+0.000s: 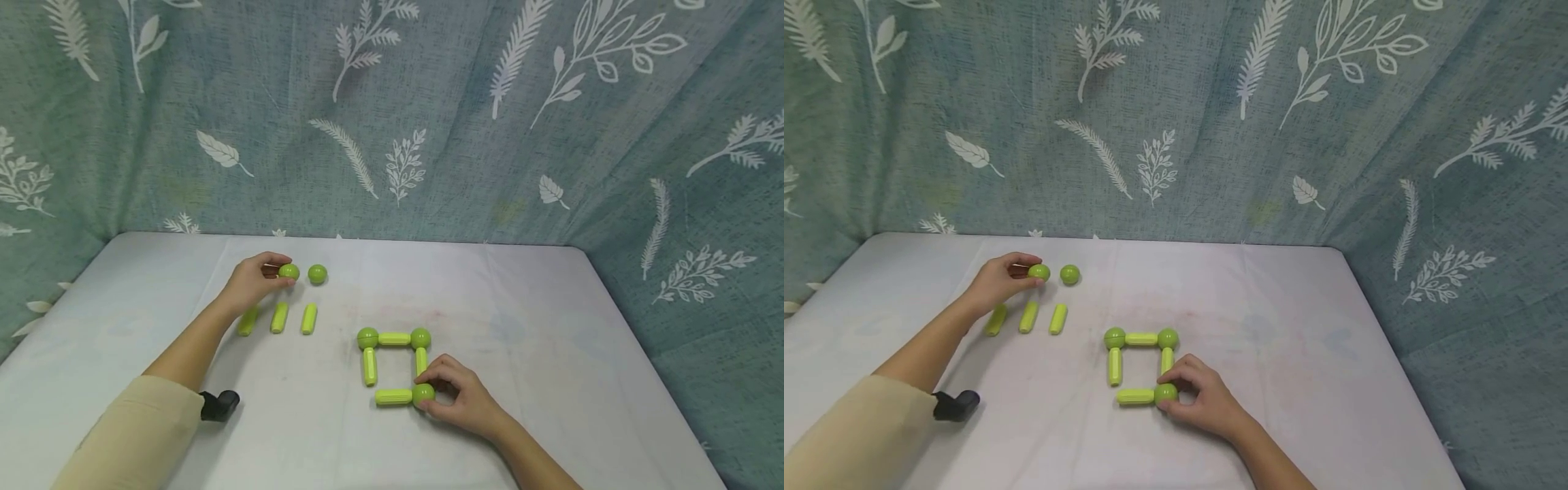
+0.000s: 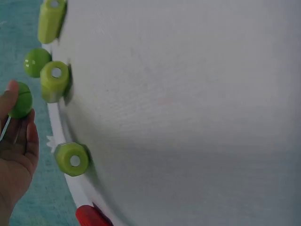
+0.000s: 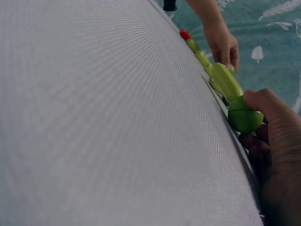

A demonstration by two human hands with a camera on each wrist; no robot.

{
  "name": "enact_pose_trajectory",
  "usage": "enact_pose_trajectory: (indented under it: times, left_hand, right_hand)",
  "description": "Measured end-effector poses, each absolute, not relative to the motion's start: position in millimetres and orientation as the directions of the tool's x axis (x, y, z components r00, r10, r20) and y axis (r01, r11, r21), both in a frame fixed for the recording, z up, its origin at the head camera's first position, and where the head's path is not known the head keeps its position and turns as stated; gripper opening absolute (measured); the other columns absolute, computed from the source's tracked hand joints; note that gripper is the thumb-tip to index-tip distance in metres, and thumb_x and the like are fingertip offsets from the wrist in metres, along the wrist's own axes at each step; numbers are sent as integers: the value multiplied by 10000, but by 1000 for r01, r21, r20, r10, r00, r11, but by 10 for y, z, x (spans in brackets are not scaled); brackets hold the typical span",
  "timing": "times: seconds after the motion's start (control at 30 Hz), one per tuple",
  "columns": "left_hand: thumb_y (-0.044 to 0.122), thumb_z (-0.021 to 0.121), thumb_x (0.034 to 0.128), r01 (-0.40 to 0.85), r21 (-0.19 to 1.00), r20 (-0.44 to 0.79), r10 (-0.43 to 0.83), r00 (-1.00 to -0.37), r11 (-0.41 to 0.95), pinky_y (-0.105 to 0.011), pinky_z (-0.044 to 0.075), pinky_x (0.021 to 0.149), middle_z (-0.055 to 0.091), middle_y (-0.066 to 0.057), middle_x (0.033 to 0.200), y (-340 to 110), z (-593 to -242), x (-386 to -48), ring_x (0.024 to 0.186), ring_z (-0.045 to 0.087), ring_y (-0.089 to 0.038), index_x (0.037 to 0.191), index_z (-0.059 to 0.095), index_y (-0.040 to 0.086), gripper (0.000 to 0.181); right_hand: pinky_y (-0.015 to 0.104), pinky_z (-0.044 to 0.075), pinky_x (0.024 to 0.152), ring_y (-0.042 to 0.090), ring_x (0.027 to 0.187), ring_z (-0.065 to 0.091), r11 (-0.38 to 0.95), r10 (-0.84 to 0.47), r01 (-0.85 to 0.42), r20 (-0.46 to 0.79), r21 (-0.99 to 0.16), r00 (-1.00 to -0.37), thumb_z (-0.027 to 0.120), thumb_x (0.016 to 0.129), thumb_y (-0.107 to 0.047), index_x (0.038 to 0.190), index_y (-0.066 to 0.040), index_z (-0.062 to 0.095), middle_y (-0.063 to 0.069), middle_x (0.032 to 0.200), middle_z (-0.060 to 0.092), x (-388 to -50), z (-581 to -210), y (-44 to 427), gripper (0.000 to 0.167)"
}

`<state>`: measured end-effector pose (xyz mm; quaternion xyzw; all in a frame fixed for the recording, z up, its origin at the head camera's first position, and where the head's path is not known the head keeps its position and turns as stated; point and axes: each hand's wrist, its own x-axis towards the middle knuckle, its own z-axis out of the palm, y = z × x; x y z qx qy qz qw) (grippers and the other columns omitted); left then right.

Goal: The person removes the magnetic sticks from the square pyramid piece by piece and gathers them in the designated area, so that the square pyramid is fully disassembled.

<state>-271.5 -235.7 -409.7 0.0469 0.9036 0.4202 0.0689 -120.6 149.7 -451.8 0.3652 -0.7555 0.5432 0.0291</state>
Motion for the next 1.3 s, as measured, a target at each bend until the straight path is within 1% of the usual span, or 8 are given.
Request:
enact_pose_trajectory:
  times: [0.1, 0.27, 0.5, 0.7, 0.83, 0.97, 1.17, 1.3]
  left_hand:
    - [227, 663, 894, -1, 749, -108, 120, -987, 663, -467, 428, 958, 496, -203, 1302, -2366, -4151, -2806, 1202, 470, -356, 1316, 488, 33, 496]
    - [213, 652, 898, -41, 736, -125, 77, -989, 676, -472, 420, 960, 487, -232, 1296, -2373, -4231, -2886, 1188, 474, -370, 1310, 483, -3, 495]
    - [177, 639, 908, -61, 737, -117, 39, -992, 673, -477, 409, 983, 477, -229, 1306, -2350, -4267, -2921, 1203, 472, -368, 1337, 467, 8, 492]
    - [208, 653, 902, -63, 741, -127, 48, -991, 669, -483, 386, 1014, 444, -233, 1358, -2346, -4257, -2935, 1251, 432, -375, 1397, 398, 0, 595]
    - [222, 677, 883, -26, 751, -79, 51, -996, 659, -506, 384, 1011, 382, -230, 1416, -2373, -4232, -2908, 1289, 391, -399, 1425, 364, 11, 660]
    - [196, 689, 873, 42, 783, 2, 64, -998, 621, -495, 412, 974, 365, -203, 1417, -2341, -4184, -2814, 1245, 429, -397, 1418, 389, 35, 641]
    - [232, 707, 861, 102, 826, 41, 121, -992, 555, -449, 424, 957, 426, -152, 1370, -2175, -4179, -2612, 1177, 482, -340, 1393, 429, 59, 625]
    - [189, 725, 843, 170, 832, 79, 190, -979, 529, -425, 445, 934, 484, -135, 1324, -2007, -4199, -2462, 1150, 512, -319, 1365, 463, 58, 599]
  right_hand:
    - [282, 525, 702, 217, 803, 564, 153, -516, -579, 435, -801, -738, 727, 738, 79, 977, 19, 638, 141, 906, 563, -1206, -4515, 1495, 262]
    - [287, 525, 697, 212, 799, 564, 155, -514, -577, 433, -802, -740, 731, 741, 72, 976, 16, 641, 133, 906, 564, -1210, -4517, 1499, 258]
    - [277, 525, 705, 219, 800, 566, 145, -520, -592, 448, -792, -727, 728, 737, 82, 978, 11, 639, 132, 905, 564, -1213, -4522, 1497, 266]
    - [288, 517, 661, 224, 772, 551, 150, -518, -598, 453, -787, -726, 730, 737, 78, 975, 16, 639, 132, 896, 561, -1217, -4522, 1499, 262]
    - [284, 516, 656, 224, 767, 552, 157, -519, -599, 451, -785, -727, 732, 735, 79, 975, 12, 640, 132, 893, 561, -1216, -4514, 1508, 265]
    - [289, 514, 650, 212, 768, 552, 161, -515, -594, 447, -788, -731, 735, 731, 83, 973, 14, 642, 135, 890, 560, -1216, -4506, 1519, 268]
    - [284, 515, 652, 190, 775, 554, 163, -513, -581, 435, -797, -741, 731, 735, 81, 973, 19, 643, 134, 893, 561, -1204, -4510, 1519, 261]
    - [286, 521, 659, 193, 779, 559, 163, -518, -585, 436, -794, -736, 730, 740, 73, 975, 22, 641, 134, 894, 562, -1202, -4508, 1507, 257]
